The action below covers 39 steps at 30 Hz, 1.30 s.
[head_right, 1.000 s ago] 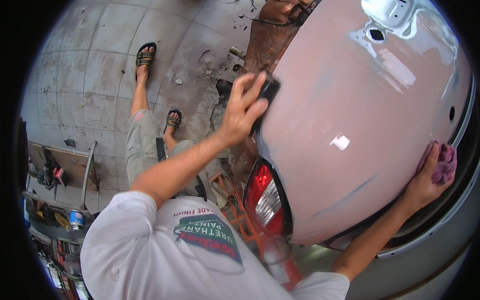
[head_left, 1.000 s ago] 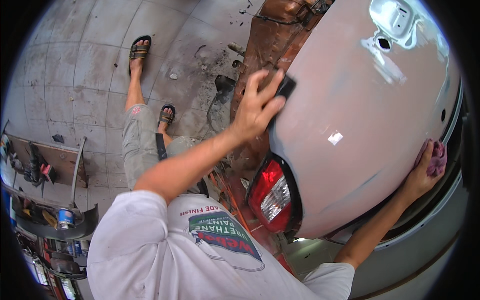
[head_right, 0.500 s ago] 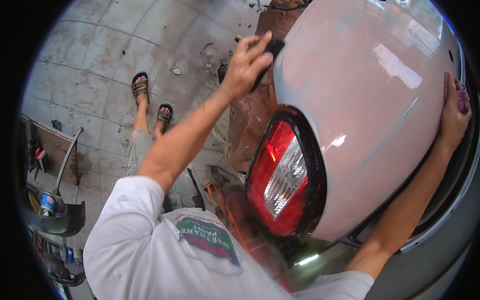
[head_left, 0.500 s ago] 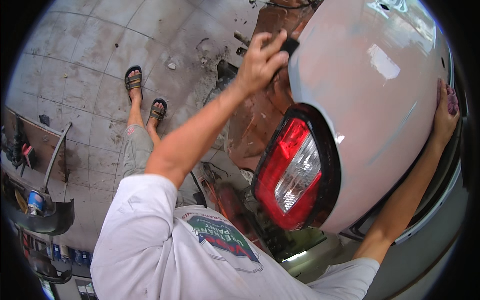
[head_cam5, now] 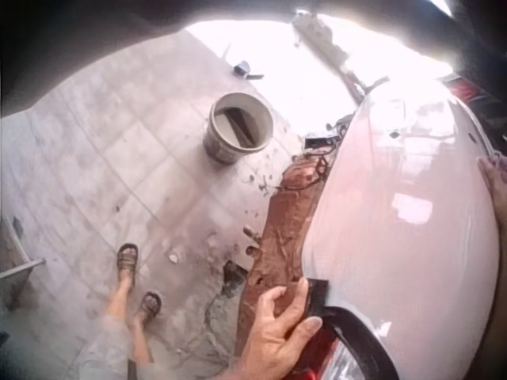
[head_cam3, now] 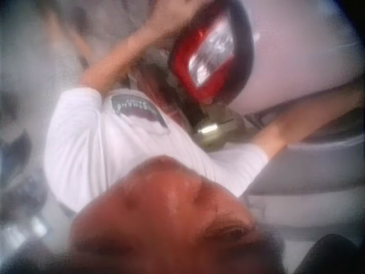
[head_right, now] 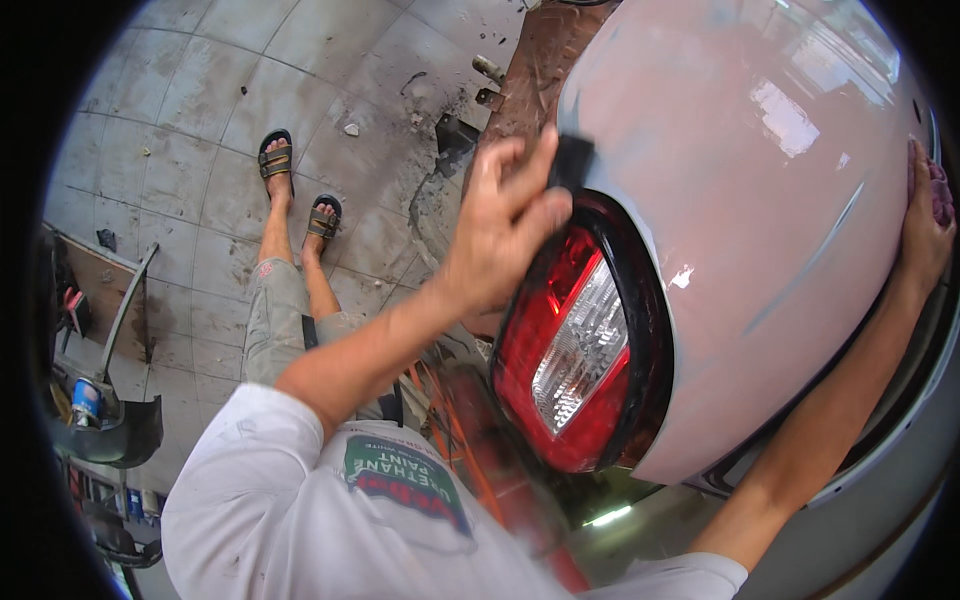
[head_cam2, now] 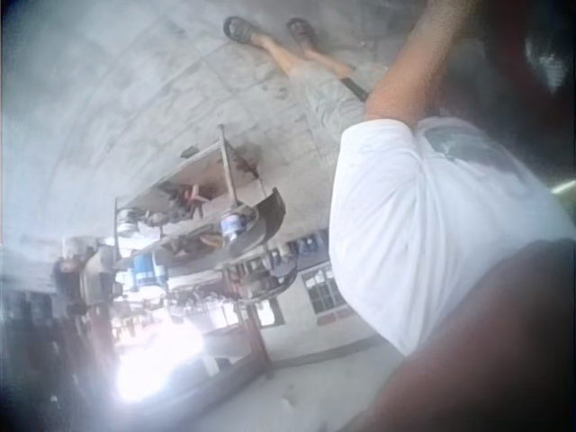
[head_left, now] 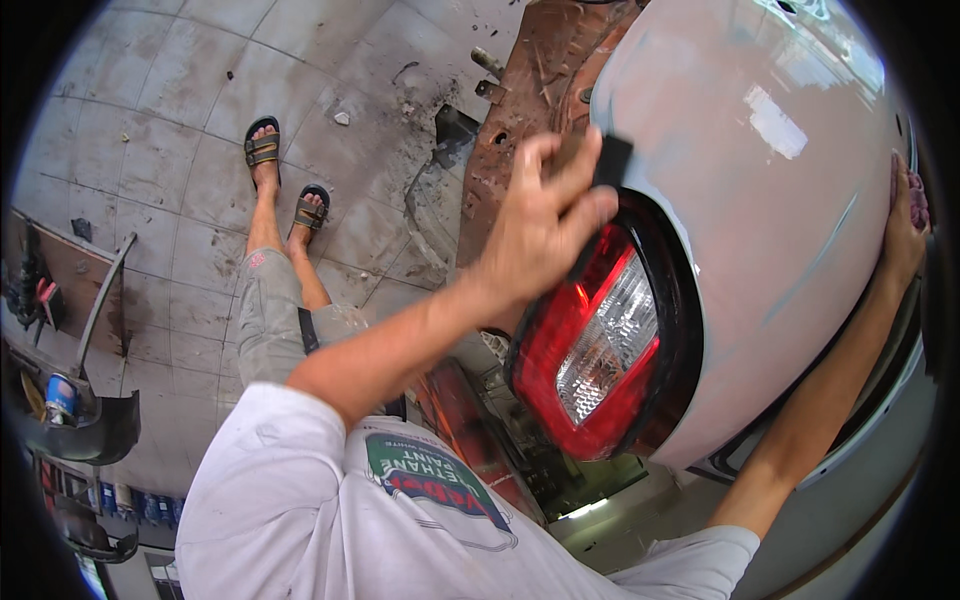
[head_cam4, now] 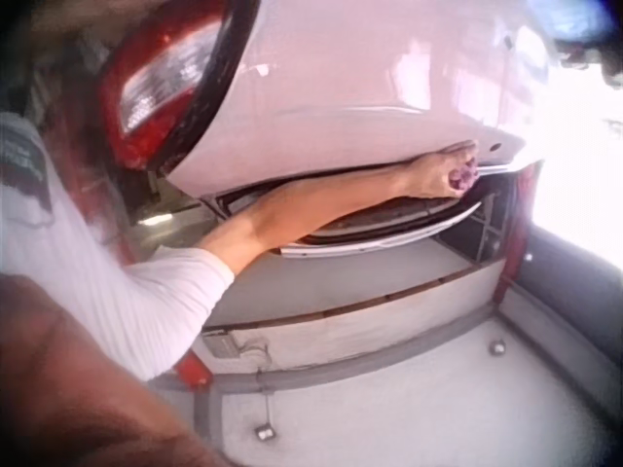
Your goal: The person sands the surface of a detached car trunk lid using a sanding block and wipes it with a cloth. The person repeatedly dips the sanding block into a bucket of water and continues sanding different areas of the trunk lid.
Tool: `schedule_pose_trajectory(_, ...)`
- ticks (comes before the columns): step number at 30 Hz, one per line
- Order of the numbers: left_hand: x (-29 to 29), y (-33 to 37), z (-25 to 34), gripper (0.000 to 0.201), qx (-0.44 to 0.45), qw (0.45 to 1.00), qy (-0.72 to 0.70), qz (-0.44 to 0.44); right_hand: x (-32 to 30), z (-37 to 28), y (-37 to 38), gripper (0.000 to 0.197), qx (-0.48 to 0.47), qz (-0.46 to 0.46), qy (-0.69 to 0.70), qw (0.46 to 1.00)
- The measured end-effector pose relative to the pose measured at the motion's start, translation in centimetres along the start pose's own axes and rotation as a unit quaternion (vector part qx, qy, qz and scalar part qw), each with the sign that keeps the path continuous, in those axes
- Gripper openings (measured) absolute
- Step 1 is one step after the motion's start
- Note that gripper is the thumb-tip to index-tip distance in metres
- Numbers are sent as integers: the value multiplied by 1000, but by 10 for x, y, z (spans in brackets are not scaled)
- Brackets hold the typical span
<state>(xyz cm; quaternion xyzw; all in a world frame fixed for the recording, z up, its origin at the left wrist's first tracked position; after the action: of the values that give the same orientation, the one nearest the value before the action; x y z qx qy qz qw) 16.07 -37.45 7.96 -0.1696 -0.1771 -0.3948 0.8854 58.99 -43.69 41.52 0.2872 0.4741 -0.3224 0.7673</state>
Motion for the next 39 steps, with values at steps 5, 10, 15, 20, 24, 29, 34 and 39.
schedule_pose_trajectory(5, 7, 99, -43, 42, 131, 976, 167, 55, -6, -9, 5, 38, -1, 13, -5, 1000)
schedule_pose_trajectory(10, 13, 109, -55, 31, 258, 908, 325, 63, -1, -11, 3, 38, 4, 8, -11, 1000)
schedule_pose_trajectory(15, 7, 58, -30, 52, -23, 995, 49, 83, -6, -3, -2, 38, 21, 8, -17, 1000)
schedule_pose_trajectory(20, 0, 122, -60, 53, 71, 982, 164, 53, -8, -29, -5, 38, 34, 27, -73, 996)
schedule_pose_trajectory(24, 7, 49, -26, 54, -66, 994, 19, 84, -7, -6, -7, 40, 40, 14, -59, 997)
schedule_pose_trajectory(29, -1, 154, -61, 56, 4, 992, 82, 92, -9, -21, 4, 44, 29, 16, -1, 999)
schedule_pose_trajectory(34, 8, 61, -37, 54, -61, 994, 7, 91, -9, -18, -10, 44, 67, 26, -92, 993)
schedule_pose_trajectory(39, 0, 137, -53, 57, -17, 994, 58, 86, -8, -14, 0, 42, 31, 19, -55, 998)
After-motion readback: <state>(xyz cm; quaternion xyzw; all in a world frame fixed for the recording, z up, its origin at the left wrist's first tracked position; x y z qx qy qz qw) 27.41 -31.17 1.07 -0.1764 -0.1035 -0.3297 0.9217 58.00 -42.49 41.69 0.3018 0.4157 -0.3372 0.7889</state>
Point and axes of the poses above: each hand's wrist, its own y-axis towards the middle knuckle, its own x-axis out of the palm, z = x × y, the point moved 5 cm from there along y, towards the middle knuckle, and after that the axes turned 14 degrees about -y, right-handed, at the moved point
